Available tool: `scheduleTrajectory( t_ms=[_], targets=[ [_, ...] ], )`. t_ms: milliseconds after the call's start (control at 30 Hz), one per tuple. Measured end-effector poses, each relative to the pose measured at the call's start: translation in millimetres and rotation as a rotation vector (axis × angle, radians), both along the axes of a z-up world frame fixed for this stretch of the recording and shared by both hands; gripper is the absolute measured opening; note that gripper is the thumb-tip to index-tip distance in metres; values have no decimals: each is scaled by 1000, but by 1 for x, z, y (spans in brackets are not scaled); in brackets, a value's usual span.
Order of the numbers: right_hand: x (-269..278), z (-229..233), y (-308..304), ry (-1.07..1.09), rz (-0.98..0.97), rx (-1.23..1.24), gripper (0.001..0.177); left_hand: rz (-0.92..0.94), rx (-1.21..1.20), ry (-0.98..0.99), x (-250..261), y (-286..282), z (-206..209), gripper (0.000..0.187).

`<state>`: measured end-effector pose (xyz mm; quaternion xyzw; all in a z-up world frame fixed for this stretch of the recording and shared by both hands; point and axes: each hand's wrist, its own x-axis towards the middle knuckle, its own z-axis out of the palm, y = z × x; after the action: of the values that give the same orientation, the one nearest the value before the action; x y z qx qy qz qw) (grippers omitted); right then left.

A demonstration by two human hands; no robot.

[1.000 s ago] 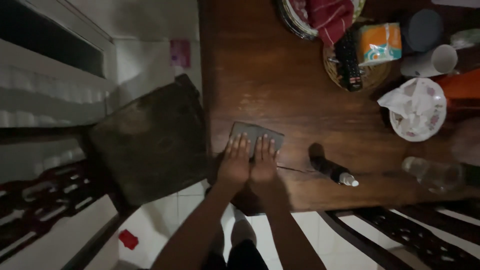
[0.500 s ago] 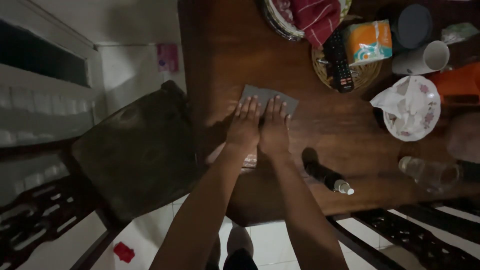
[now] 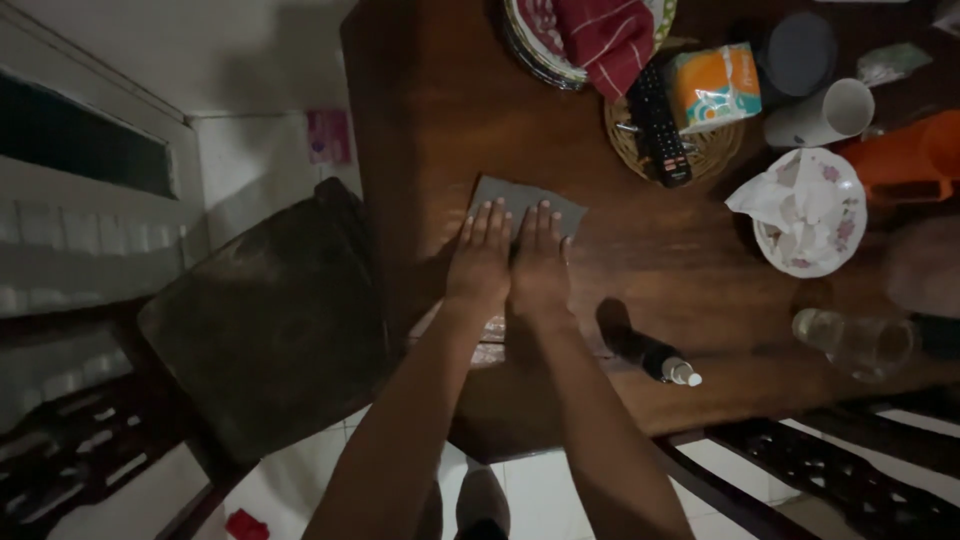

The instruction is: Apply polish from a spray bottle to a cloth and wipe a wooden table.

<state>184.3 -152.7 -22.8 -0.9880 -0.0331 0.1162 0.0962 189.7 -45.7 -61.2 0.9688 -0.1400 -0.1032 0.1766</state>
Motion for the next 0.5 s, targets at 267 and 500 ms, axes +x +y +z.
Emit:
scheduleTrajectory(
  t_ms=[267, 500],
  targets=[
    [-63, 16, 8, 32, -4, 13, 76, -45, 41, -7, -63, 10, 16, 63],
    [-60, 10, 5, 78, -68, 60, 73, -63, 26, 43, -68, 9, 24, 68]
  ],
)
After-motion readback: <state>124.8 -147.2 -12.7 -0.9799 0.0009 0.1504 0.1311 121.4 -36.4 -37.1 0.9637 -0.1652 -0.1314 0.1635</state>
